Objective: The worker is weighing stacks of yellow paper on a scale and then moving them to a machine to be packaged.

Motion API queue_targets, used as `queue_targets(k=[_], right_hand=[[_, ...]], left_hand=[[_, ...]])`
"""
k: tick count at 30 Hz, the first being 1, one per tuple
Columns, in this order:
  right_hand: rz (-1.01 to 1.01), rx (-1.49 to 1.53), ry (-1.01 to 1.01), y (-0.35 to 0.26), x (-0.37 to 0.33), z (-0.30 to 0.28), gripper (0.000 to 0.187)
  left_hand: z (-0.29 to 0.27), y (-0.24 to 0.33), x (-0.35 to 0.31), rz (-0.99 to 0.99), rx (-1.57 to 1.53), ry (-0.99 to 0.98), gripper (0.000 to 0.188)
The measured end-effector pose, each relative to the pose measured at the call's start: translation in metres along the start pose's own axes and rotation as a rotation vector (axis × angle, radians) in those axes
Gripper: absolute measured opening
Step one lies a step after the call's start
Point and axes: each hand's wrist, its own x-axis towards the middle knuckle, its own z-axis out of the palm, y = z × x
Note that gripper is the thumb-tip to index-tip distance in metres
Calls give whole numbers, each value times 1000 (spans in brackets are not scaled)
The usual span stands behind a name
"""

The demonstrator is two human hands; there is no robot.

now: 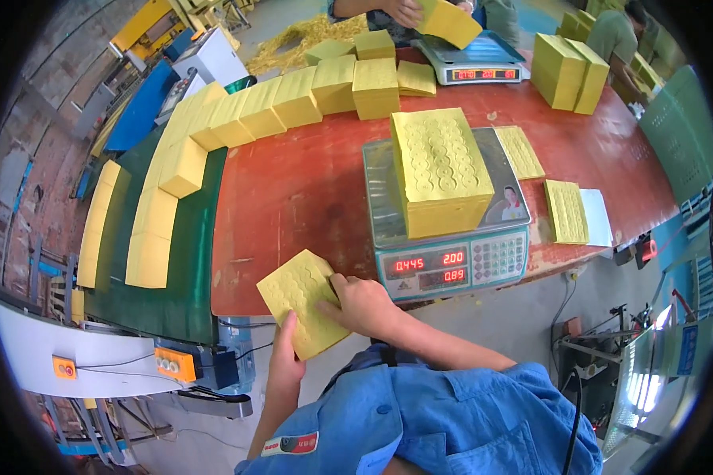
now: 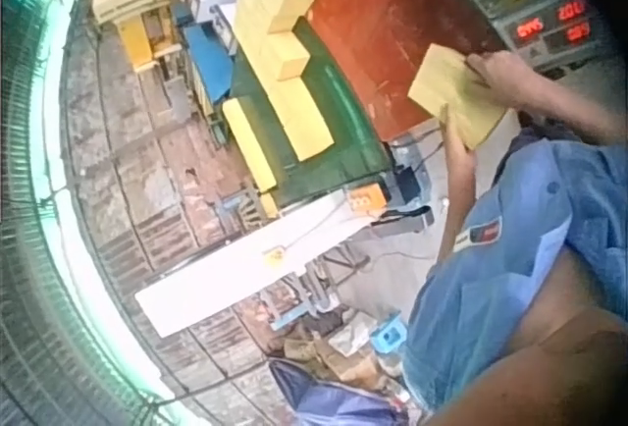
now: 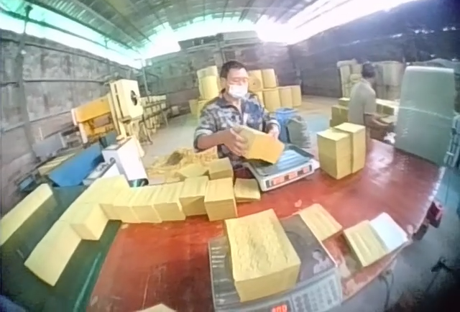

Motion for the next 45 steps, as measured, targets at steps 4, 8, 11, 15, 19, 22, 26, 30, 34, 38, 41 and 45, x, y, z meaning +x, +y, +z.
queue_targets(k=[4,8,11,15,19,22,26,30,34,38,41,45], right_hand=[[6,87,73,6,-6,19,57],[-4,454,151,16,-20,13,49],[176,544,89,52,-40,35,51],[357,702,14,56,-45,54,46],[252,992,-7,41,-47,54,62],[197,1127,-15,25,-58,27,77],[-58,1126,162,-2,-79,-69,76],[-131,839,559,3,-82,-180,65],[-79,1018,545,42,-54,-255,45],[75,1095,479,98,-26,-260,38],[61,1083,375,104,-23,-254,37],[69,1022,397,97,-26,-256,38]], left_hand=[[-3,17,15,-598,-1115,149,41],[-11,0,14,-462,-861,44,49],[-12,-4,14,-600,-1061,56,54],[-12,-21,10,-514,-1067,21,58],[-23,-24,5,-553,-1076,8,57],[-32,28,5,-521,-1075,7,53],[-37,141,47,-292,-807,-148,51],[7,218,144,313,-532,-281,50],[59,277,223,384,-690,-413,57],[86,252,271,-122,-595,-500,74],[90,244,267,-114,-561,-472,76],[89,245,257,-95,-557,-422,77]])
